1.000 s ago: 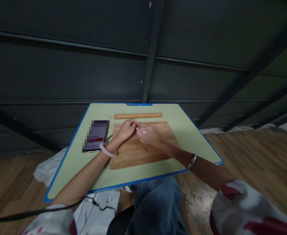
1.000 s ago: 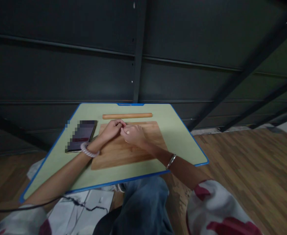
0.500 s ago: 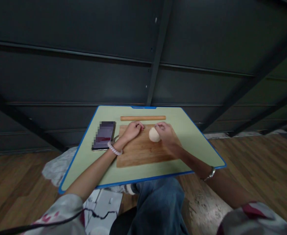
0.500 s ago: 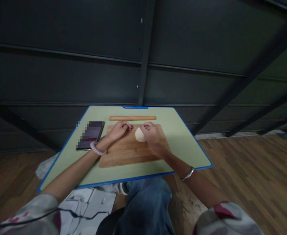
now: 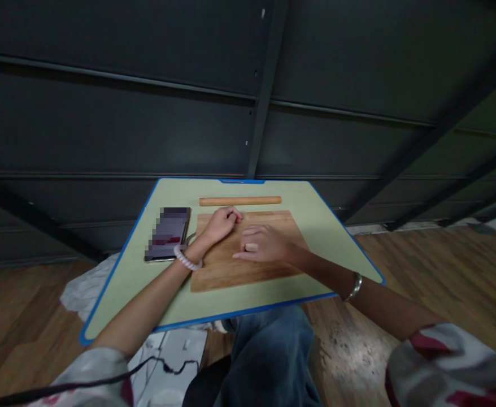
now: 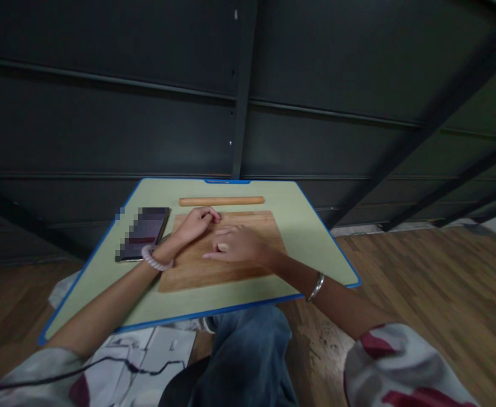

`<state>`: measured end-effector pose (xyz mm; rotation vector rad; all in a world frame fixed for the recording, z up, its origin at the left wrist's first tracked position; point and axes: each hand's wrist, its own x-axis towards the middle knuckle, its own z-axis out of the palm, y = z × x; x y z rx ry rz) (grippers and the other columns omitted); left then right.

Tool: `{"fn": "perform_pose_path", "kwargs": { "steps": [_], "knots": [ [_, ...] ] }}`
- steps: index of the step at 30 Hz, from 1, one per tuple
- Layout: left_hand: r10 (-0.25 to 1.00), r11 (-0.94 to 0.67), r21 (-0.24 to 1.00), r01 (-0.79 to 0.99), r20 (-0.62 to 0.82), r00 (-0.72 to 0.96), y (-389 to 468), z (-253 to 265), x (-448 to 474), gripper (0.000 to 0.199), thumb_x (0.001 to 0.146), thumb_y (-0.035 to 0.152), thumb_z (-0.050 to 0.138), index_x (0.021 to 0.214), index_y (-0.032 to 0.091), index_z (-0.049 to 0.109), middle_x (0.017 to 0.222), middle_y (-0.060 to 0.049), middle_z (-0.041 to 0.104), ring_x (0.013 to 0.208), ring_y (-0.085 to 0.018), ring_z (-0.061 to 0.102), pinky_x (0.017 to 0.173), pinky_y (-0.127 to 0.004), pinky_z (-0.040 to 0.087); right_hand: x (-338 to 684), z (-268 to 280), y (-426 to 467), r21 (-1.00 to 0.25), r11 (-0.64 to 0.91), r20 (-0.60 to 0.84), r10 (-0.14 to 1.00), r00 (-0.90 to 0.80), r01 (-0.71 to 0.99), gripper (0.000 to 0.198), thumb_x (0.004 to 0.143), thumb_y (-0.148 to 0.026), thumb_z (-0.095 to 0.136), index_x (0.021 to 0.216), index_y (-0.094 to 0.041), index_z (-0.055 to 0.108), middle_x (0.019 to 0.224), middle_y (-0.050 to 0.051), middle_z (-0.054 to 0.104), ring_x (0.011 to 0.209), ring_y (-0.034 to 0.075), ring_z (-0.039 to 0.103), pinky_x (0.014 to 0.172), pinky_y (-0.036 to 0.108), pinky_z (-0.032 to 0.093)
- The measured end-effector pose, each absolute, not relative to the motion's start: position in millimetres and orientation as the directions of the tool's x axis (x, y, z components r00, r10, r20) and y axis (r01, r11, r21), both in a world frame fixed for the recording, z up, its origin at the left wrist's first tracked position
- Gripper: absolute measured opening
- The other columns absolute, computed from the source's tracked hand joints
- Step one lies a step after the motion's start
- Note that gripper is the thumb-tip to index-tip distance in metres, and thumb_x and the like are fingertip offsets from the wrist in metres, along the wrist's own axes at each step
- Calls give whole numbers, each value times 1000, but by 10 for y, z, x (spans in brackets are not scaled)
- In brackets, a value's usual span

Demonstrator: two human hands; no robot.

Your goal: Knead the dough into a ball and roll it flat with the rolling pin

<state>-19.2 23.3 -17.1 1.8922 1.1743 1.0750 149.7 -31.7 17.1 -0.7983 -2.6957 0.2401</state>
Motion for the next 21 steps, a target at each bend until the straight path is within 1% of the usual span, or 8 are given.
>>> {"fn": "perform_pose_path", "kwargs": {
  "steps": [4, 7, 9, 13, 15, 17, 19, 21],
  "knots": [
    [917, -380, 849, 368, 293, 270, 231, -174, -191, 24, 78, 18, 38, 71, 15, 62, 76, -4, 66, 74, -16, 60, 73, -28, 46, 1429, 98, -253, -202, 832, 282, 555, -782, 518, 38, 88, -44, 48, 64, -20, 64, 66, 4, 64, 72, 18, 57, 73, 30, 39],
    [920, -368, 852, 371, 276, 279, 242, -186, -191, 24, 77, 18, 39, 72, 15, 62, 75, -4, 65, 73, -16, 60, 72, -27, 46, 1394, 26, -158, -296, 779, 330, 627, -705, 554, 35, 90, -34, 44, 64, -20, 64, 68, 4, 65, 67, 16, 56, 69, 29, 39],
    [917, -371, 855, 363, 276, 287, 255, -203, -191, 24, 76, 19, 39, 72, 15, 62, 74, -4, 65, 72, -16, 59, 71, -27, 47, 1384, -17, -87, -416, 724, 351, 685, -638, 549, 33, 87, -31, 44, 61, -20, 61, 65, 3, 64, 62, 15, 53, 66, 28, 39],
    [911, -393, 842, 370, 302, 281, 285, -238, -195, 23, 76, 20, 39, 71, 15, 62, 73, -3, 65, 72, -16, 58, 73, -28, 46, 1364, -79, 33, -704, 517, 390, 854, -344, 486, 39, 86, -41, 40, 54, -20, 51, 55, 1, 57, 52, 13, 48, 57, 26, 39],
    [905, -408, 831, 379, 314, 287, 291, -243, -199, 24, 76, 20, 39, 71, 15, 61, 73, -3, 65, 72, -16, 58, 74, -28, 46, 1341, -101, 58, -832, 383, 380, 921, -91, 403, 44, 86, -47, 33, 53, -21, 46, 53, 1, 54, 50, 13, 48, 54, 25, 39],
    [900, -420, 822, 385, 322, 294, 290, -237, -203, 24, 76, 19, 38, 70, 15, 61, 73, -4, 65, 72, -16, 59, 74, -28, 46, 1317, -120, 41, -939, 248, 289, 944, 160, 238, 43, 84, -51, 32, 55, -21, 44, 53, 0, 53, 50, 13, 50, 54, 25, 41],
    [898, -425, 818, 387, 326, 297, 282, -226, -205, 24, 77, 18, 38, 70, 15, 61, 73, -4, 65, 72, -16, 59, 73, -27, 46, 1312, -132, -22, -984, 149, 174, 934, 312, 102, 42, 82, -52, 32, 59, -21, 47, 56, 1, 55, 52, 14, 53, 54, 26, 43],
    [900, -420, 819, 391, 321, 294, 271, -213, -204, 25, 77, 18, 38, 69, 15, 61, 72, -3, 65, 71, -15, 59, 72, -27, 46, 1344, -120, -117, -985, 118, 153, 934, 323, 127, 39, 82, -50, 31, 66, -20, 50, 64, 3, 59, 58, 16, 56, 58, 28, 45]
  ]
}}
